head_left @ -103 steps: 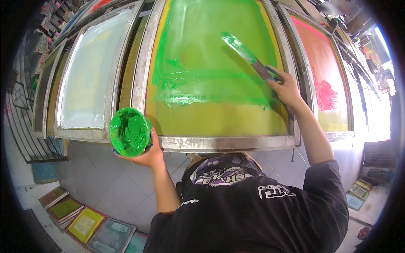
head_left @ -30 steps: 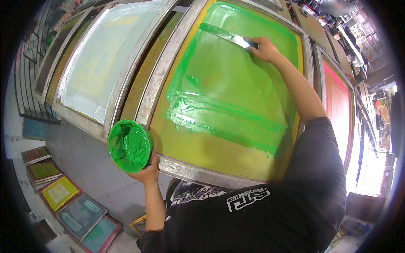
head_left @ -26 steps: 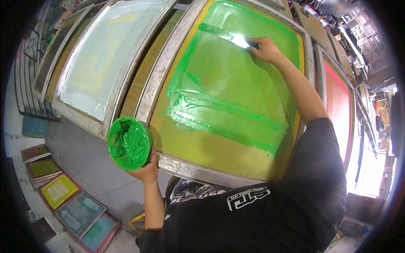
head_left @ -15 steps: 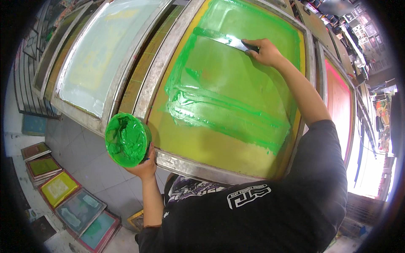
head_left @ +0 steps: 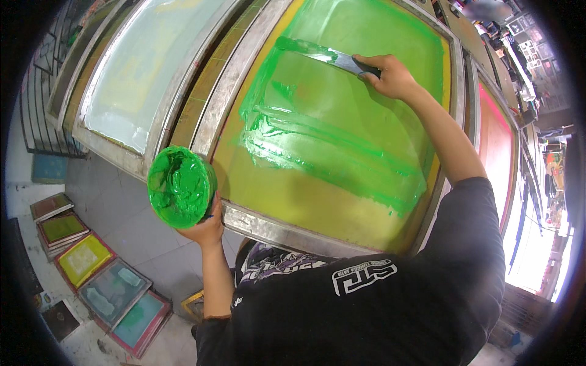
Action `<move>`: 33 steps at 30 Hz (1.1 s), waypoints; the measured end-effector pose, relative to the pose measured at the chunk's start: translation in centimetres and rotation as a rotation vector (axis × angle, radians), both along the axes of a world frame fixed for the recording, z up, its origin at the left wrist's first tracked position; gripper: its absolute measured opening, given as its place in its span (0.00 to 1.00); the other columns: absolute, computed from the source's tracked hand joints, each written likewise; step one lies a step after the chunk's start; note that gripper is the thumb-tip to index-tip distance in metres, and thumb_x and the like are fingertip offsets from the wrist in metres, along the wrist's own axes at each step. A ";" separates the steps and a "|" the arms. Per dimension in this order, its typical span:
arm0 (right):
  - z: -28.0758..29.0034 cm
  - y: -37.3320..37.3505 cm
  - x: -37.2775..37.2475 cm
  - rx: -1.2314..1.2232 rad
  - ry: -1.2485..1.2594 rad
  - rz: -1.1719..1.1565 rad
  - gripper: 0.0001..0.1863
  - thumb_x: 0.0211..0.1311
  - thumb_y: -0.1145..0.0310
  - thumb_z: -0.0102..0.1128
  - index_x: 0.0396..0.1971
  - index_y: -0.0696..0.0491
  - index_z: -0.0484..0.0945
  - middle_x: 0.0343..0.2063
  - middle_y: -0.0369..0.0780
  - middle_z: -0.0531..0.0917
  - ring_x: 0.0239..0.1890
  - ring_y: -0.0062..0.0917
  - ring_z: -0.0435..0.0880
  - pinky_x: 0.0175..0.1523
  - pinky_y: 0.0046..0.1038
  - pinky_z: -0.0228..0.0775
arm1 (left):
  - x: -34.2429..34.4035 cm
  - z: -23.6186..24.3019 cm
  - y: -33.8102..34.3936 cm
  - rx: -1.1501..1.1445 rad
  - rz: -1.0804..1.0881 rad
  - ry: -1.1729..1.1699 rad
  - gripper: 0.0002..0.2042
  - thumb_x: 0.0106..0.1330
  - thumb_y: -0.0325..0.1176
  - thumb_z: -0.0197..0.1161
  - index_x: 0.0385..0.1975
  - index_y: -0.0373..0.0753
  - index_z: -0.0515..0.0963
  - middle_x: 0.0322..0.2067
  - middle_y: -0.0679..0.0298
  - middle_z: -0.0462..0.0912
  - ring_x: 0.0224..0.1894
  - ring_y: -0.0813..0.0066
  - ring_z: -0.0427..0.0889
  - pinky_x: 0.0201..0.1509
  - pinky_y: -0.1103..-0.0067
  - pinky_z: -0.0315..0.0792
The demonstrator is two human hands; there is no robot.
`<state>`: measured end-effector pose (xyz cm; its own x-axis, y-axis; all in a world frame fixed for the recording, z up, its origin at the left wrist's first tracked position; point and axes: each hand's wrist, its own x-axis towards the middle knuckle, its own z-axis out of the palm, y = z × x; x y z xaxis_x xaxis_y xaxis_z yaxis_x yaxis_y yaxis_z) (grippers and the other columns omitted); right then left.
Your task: The person uses a metal spatula to scoop green ink from a small container and spreads it evenly across a screen printing frame. The person repeatedly scoops and spreads the ink to cover the surface.
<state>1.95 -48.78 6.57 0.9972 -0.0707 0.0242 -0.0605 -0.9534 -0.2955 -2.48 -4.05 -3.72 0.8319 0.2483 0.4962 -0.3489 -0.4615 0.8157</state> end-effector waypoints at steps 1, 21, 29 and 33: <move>-0.2 0.0 -0.1 -0.003 0.001 0.017 0.22 0.56 0.61 0.57 0.53 0.38 0.72 0.39 0.44 0.81 0.39 0.38 0.80 0.46 0.33 0.72 | 0.0 -0.1 0.0 -0.002 0.002 -0.023 0.40 0.40 0.26 0.75 0.56 0.31 0.60 0.53 0.56 0.68 0.52 0.67 0.71 0.57 0.72 0.66; -0.4 -0.6 -1.8 0.026 -0.018 0.423 0.24 0.50 0.72 0.60 0.51 0.44 0.74 0.36 0.46 0.81 0.36 0.42 0.78 0.45 0.37 0.70 | 0.2 0.5 -0.3 -0.081 -0.074 -0.008 0.39 0.41 0.24 0.75 0.56 0.30 0.60 0.53 0.54 0.69 0.53 0.67 0.71 0.57 0.72 0.67; -0.4 0.0 -3.9 0.068 0.024 0.473 0.24 0.47 0.71 0.61 0.50 0.44 0.76 0.32 0.45 0.81 0.33 0.42 0.78 0.41 0.38 0.70 | 0.1 0.9 -0.7 -0.027 -0.026 -0.019 0.40 0.39 0.24 0.76 0.56 0.30 0.61 0.52 0.54 0.69 0.52 0.67 0.71 0.56 0.72 0.67; 0.6 0.7 -5.2 0.096 0.090 0.490 0.24 0.48 0.72 0.61 0.49 0.45 0.76 0.33 0.45 0.81 0.33 0.42 0.78 0.42 0.37 0.71 | 0.3 0.6 -0.3 0.045 -0.027 -0.032 0.40 0.39 0.24 0.75 0.55 0.30 0.61 0.52 0.54 0.69 0.52 0.68 0.72 0.56 0.72 0.67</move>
<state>-3.28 -48.04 7.14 0.9116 0.4083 -0.0475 0.3578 -0.8451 -0.3972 -2.20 -4.34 -3.10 0.8216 0.2026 0.5329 -0.3875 -0.4871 0.7827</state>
